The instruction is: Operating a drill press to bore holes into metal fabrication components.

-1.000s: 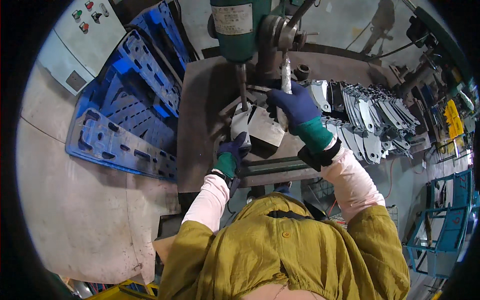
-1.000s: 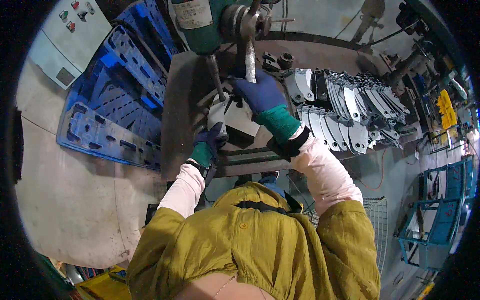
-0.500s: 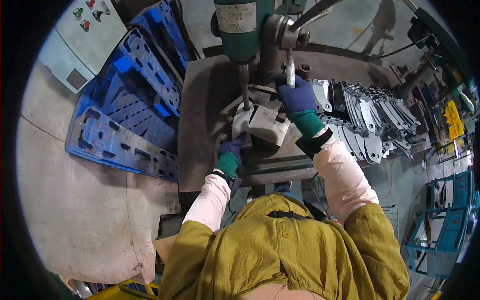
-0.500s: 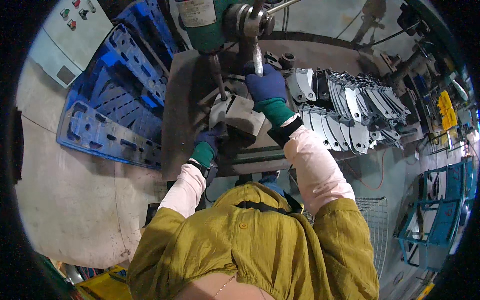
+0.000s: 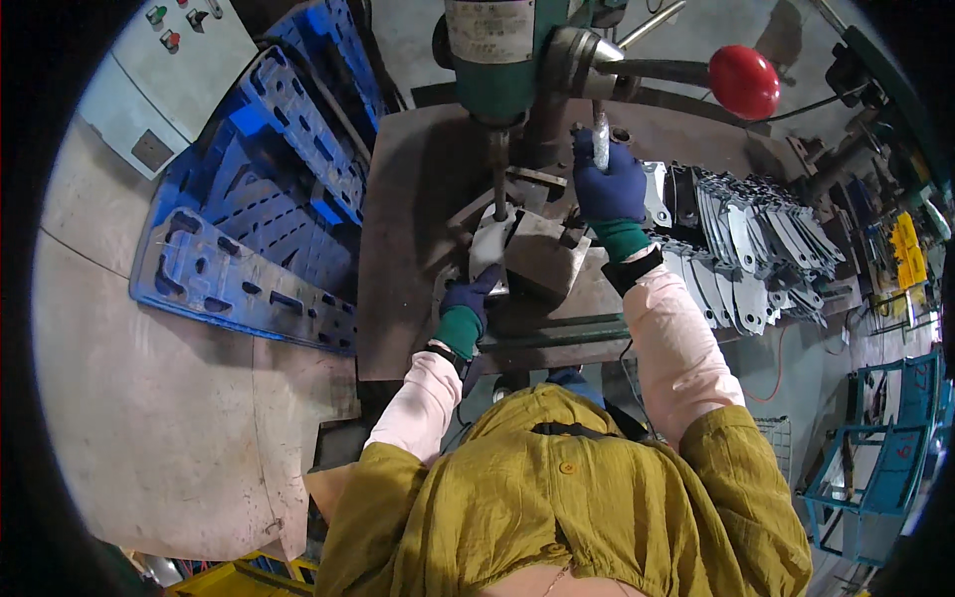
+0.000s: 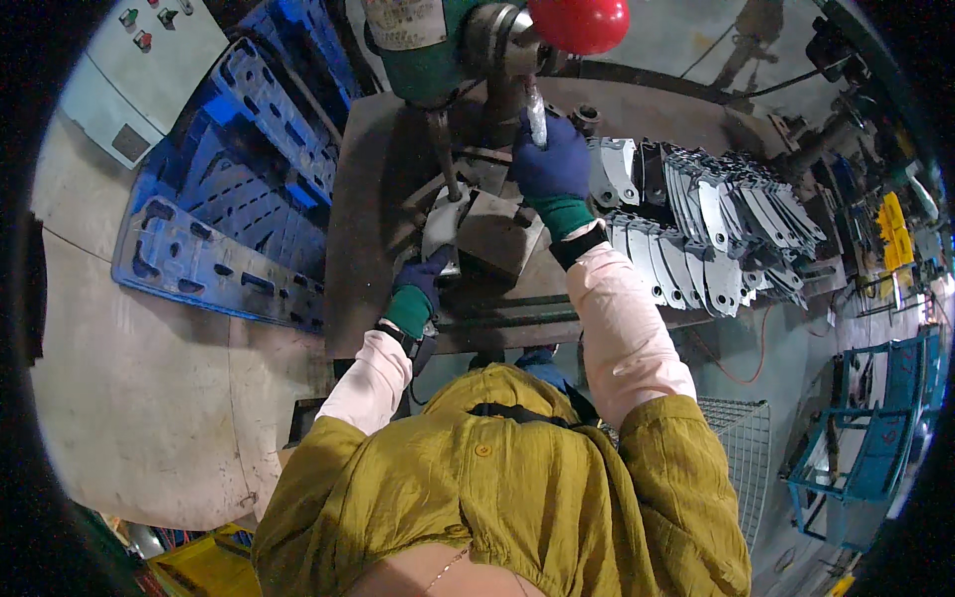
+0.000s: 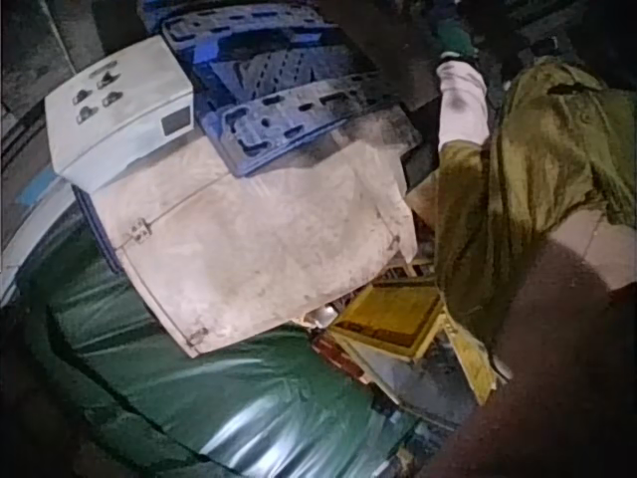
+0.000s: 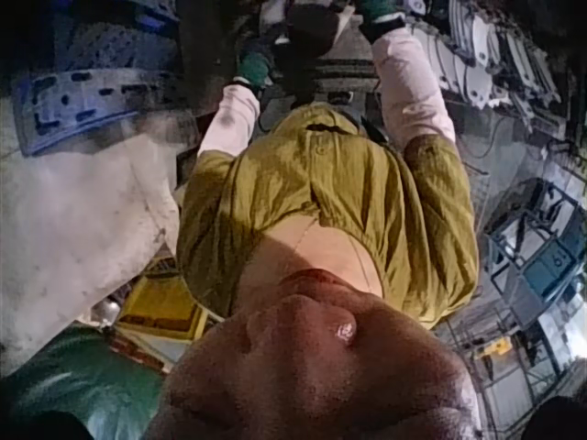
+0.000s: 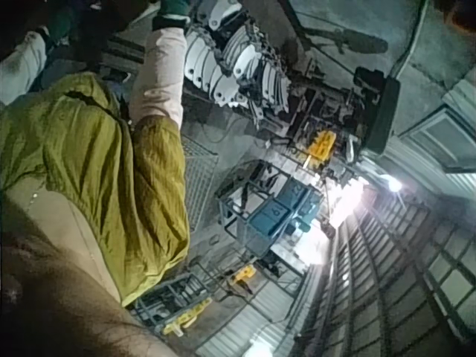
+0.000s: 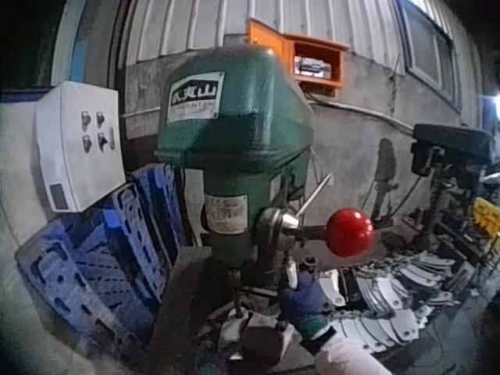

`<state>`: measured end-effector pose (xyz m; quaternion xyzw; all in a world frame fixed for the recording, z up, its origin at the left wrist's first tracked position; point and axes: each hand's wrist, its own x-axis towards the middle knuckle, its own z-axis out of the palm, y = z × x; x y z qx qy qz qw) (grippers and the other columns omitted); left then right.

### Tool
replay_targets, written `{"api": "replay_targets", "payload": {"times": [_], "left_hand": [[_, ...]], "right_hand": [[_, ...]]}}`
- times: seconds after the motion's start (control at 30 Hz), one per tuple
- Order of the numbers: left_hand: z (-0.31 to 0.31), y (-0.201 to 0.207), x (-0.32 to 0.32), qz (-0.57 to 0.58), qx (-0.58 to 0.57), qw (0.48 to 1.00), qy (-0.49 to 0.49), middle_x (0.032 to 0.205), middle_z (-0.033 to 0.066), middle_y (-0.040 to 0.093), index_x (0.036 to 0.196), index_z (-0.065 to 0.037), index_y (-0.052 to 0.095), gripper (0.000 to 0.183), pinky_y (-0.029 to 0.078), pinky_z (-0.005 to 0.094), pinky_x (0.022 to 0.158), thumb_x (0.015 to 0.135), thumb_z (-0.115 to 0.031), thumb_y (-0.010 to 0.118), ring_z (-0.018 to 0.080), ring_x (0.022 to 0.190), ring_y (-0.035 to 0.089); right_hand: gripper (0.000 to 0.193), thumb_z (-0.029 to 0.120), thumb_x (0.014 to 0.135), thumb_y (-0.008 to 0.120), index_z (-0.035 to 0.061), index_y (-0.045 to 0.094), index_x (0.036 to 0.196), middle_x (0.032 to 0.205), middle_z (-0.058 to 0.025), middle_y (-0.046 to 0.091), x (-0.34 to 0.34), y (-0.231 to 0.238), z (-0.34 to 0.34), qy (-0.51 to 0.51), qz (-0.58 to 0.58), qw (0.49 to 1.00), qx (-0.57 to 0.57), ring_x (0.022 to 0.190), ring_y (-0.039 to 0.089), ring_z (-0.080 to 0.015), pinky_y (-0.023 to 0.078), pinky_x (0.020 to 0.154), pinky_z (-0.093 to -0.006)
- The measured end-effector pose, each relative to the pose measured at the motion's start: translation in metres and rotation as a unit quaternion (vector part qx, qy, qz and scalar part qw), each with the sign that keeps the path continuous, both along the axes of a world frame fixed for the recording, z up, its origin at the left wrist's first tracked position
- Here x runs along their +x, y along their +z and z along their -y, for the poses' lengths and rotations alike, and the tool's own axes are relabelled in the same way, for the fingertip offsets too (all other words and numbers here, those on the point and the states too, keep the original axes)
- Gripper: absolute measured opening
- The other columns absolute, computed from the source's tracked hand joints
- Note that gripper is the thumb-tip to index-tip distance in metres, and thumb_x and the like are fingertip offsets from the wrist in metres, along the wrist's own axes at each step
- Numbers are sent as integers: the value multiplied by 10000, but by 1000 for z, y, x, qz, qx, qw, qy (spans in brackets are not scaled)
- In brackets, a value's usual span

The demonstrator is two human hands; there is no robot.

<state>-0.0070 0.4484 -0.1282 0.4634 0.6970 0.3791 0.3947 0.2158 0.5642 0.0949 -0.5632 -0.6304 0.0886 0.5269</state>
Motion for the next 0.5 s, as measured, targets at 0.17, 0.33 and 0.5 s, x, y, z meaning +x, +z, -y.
{"api": "replay_targets", "payload": {"times": [0.17, 0.33, 0.5], "left_hand": [[2, 58, 25, 287, -71, 951, 88, 1112, 154, 667, 1187, 65, 605, 693, 558, 330, 750, 771, -456, 796, 240, 897, 675], [3, 53, 24, 365, -65, 921, 116, 1058, 100, 673, 1183, 38, 600, 662, 560, 301, 676, 742, -392, 843, 194, 826, 668], [0, 21, 12, 385, -76, 911, 130, 947, 69, 665, 1085, -99, 644, 436, 566, 365, 624, 761, -308, 845, 213, 726, 651]], "right_hand": [[279, 347, 882, 700, 80, 718, 960, 817, -146, 698, 11, -10, -7, -15, 30, 998, 49, 769, 700, -305, 523, 677, -394], [240, 277, 869, 668, 115, 699, 1042, 890, -153, 687, 16, -21, -21, 17, 28, 991, 129, 819, 677, -349, 524, 703, -428], [244, 256, 883, 645, 133, 692, 1089, 878, -134, 671, 16, -35, -30, 90, 16, 986, 140, 806, 656, -348, 509, 677, -445]]}}
